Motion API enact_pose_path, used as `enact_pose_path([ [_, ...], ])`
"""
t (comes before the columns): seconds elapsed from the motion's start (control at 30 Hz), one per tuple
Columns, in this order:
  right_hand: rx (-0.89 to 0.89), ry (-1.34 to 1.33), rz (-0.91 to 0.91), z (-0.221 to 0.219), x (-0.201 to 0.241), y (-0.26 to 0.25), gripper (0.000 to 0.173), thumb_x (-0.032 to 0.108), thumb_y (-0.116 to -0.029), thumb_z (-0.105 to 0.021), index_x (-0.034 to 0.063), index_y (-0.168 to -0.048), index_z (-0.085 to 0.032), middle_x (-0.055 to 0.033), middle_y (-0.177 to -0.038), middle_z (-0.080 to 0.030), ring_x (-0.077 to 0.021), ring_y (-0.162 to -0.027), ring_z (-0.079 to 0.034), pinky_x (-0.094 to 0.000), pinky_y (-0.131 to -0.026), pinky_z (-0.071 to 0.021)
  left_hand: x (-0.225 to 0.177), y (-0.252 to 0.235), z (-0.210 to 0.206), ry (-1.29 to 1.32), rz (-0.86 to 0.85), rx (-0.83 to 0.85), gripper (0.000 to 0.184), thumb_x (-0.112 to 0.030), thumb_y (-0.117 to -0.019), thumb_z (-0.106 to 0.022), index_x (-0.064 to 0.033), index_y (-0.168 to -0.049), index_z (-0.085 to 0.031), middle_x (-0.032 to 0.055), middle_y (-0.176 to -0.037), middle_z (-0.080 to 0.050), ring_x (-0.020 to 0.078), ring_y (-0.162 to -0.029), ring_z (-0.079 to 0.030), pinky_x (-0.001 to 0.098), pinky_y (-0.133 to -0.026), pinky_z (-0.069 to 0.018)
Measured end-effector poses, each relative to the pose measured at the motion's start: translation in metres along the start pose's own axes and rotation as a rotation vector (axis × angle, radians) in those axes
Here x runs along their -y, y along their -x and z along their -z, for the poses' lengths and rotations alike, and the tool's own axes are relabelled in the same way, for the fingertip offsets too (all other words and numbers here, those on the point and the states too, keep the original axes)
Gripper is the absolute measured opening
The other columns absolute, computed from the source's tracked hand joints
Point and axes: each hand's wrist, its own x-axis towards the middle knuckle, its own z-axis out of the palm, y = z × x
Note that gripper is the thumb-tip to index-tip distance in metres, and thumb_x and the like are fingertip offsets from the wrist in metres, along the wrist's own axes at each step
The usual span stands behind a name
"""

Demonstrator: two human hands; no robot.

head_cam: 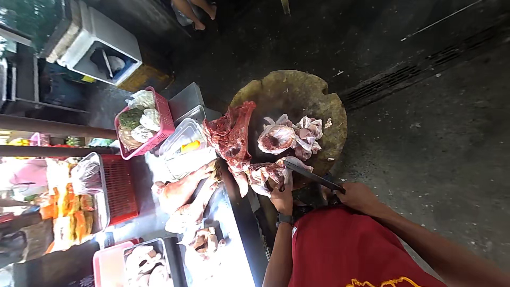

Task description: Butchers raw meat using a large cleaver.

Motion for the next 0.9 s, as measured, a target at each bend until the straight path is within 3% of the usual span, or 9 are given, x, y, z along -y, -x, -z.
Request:
enact_pose_path([
  [0.13, 0.016, 0.008, -0.04, -0.002, 0.003, 0.001, 0.048, 0.052, -0.1013, -0.048, 0.0107, -0.11, -0.071, -0.0168, -0.107, -0.072, -0.0374, -0.108, -0.069, -0.0615, -0.087, -0.0539, 0.044, 0.003, -0.001, 0.258, 0.113, -0.012, 0.018, -0.022, -0.0965, -0.07, -0.0063, -0.102, -0.077, 0.0082, -0.085, -0.076, 0.019, -0.073, -0.073, 0.0422, -0.071, -0.0627],
  [0.27, 0.038, -0.029, -0.077, -0.007, 0.003, 0.003, 0.052, 0.052, -0.1032, -0.047, 0.0062, -0.108, -0.07, -0.019, -0.109, -0.071, -0.0377, -0.11, -0.068, -0.0606, -0.089, -0.0533, 0.073, 0.015, 0.018, 0.406, 0.093, 0.038, 0.02, -0.013, -0.0983, -0.07, 0.0002, -0.112, -0.075, 0.0113, -0.093, -0.077, 0.0174, -0.078, -0.076, 0.0364, -0.077, -0.0649],
  [0.4, 0.019, -0.027, -0.035, -0.013, -0.002, -0.002, 0.05, 0.052, -0.1032, -0.047, 0.0078, -0.107, -0.07, -0.0183, -0.106, -0.072, -0.0373, -0.106, -0.069, -0.0606, -0.088, -0.0539, 0.034, 0.024, 0.019, 0.202, -0.039, 0.005, 0.03, -0.034, -0.0973, -0.072, -0.0068, -0.109, -0.077, 0.0056, -0.092, -0.078, 0.0145, -0.081, -0.075, 0.0383, -0.08, -0.064],
  [0.47, 0.018, -0.022, -0.034, -0.012, -0.002, -0.003, 0.051, 0.052, -0.1032, -0.048, 0.0074, -0.109, -0.071, -0.0188, -0.106, -0.072, -0.0379, -0.107, -0.069, -0.0611, -0.088, -0.0535, 0.002, 0.022, 0.012, 0.043, -0.053, 0.038, 0.045, -0.045, -0.0918, -0.075, -0.0078, -0.117, -0.075, 0.0105, -0.106, -0.076, 0.023, -0.098, -0.073, 0.0486, -0.093, -0.0579],
  [0.53, 0.016, -0.015, -0.035, -0.011, -0.002, -0.002, 0.051, 0.052, -0.1032, -0.047, 0.0064, -0.11, -0.07, -0.0203, -0.107, -0.072, -0.0395, -0.107, -0.069, -0.0627, -0.089, -0.0533, -0.016, 0.016, 0.0, -0.045, -0.039, 0.076, 0.046, -0.043, -0.0923, -0.074, -0.0078, -0.122, -0.073, 0.0128, -0.113, -0.074, 0.0267, -0.108, -0.071, 0.0512, -0.1, -0.0542],
  [0.63, 0.015, -0.013, -0.046, -0.009, 0.0, 0.0, 0.05, 0.051, -0.1027, -0.049, 0.0069, -0.11, -0.07, -0.0206, -0.108, -0.072, -0.0399, -0.108, -0.068, -0.0633, -0.088, -0.053, -0.004, 0.014, -0.011, 0.017, -0.019, 0.039, 0.034, -0.032, -0.0942, -0.073, -0.0067, -0.116, -0.075, 0.0127, -0.103, -0.076, 0.0264, -0.098, -0.073, 0.0507, -0.093, -0.0571],
  [0.77, -0.01, 0.026, -0.039, -0.009, 0.003, 0.002, 0.048, 0.051, -0.1028, -0.046, 0.0108, -0.112, -0.071, -0.0178, -0.106, -0.073, -0.0387, -0.106, -0.069, -0.0625, -0.086, -0.0537, 0.037, 0.025, -0.013, 0.402, 0.065, 0.046, 0.026, -0.019, -0.1001, -0.068, 0.0004, -0.116, -0.072, 0.0119, -0.092, -0.077, 0.0181, -0.076, -0.076, 0.0382, -0.075, -0.0656],
  [0.9, 0.005, -0.003, -0.055, -0.012, 0.002, 0.001, 0.049, 0.052, -0.1029, -0.047, 0.0094, -0.109, -0.071, -0.0181, -0.105, -0.072, -0.0375, -0.106, -0.069, -0.0616, -0.086, -0.054, 0.067, 0.041, -0.011, 0.617, 0.202, 0.081, 0.023, -0.009, -0.1046, -0.058, 0.0075, -0.116, -0.068, 0.0169, -0.092, -0.075, 0.0211, -0.073, -0.075, 0.0376, -0.071, -0.065],
])
